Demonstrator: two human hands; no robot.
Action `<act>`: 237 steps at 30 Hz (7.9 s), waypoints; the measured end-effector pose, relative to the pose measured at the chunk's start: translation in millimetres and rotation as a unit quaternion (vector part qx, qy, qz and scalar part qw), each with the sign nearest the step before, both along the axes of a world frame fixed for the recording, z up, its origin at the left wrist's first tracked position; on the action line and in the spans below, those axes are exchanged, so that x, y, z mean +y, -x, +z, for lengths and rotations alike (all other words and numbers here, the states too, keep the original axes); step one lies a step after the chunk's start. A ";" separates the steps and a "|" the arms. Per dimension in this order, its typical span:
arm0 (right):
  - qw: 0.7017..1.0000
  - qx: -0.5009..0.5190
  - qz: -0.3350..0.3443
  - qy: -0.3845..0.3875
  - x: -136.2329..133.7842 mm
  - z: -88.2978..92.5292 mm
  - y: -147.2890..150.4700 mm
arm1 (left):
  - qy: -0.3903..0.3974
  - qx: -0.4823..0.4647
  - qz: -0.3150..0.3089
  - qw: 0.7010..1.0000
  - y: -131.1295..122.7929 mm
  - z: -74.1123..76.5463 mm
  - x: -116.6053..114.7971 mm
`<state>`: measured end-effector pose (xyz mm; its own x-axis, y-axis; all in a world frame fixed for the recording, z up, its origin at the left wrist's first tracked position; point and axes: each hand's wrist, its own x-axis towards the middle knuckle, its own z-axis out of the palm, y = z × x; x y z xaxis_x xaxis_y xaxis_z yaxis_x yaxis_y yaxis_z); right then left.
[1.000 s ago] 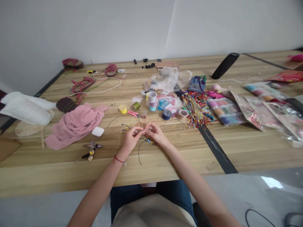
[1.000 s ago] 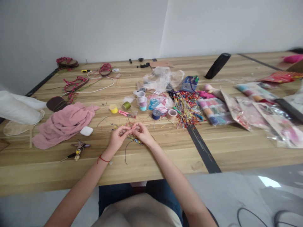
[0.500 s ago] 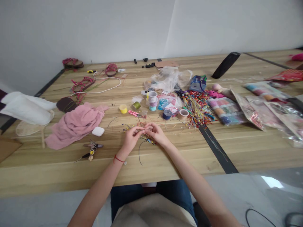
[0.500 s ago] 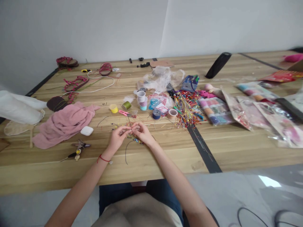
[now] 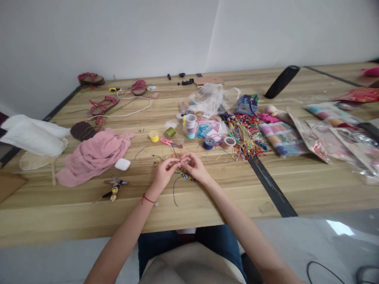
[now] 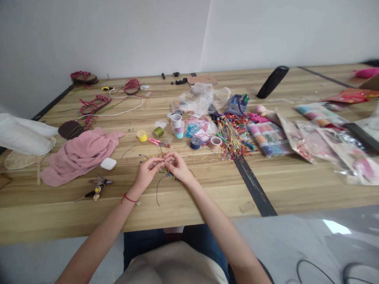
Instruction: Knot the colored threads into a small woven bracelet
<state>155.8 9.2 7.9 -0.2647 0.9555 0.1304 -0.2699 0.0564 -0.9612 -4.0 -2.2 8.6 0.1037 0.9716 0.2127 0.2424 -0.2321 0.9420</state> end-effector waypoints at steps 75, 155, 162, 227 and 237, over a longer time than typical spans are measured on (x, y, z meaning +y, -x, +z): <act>0.939 -0.307 -0.098 -0.125 13.3 13.3 -48.2 | -0.054 0.062 0.077 0.994 10.7 10.5 1.3; 0.980 -0.157 0.119 0.007 0.8 22.7 -23.2 | -0.068 0.115 -0.120 0.984 1.8 9.6 -2.0; 0.975 -0.079 0.201 0.052 -1.1 32.5 -31.2 | -0.070 0.121 -0.126 0.982 1.7 11.7 -2.5; 0.974 -0.194 0.113 0.005 -0.1 14.0 -17.8 | 0.125 -0.185 -0.012 0.975 3.6 5.5 5.7; 0.995 -0.072 0.019 0.067 2.0 22.2 -22.5 | 0.075 -0.116 -0.020 0.990 1.9 -1.7 4.6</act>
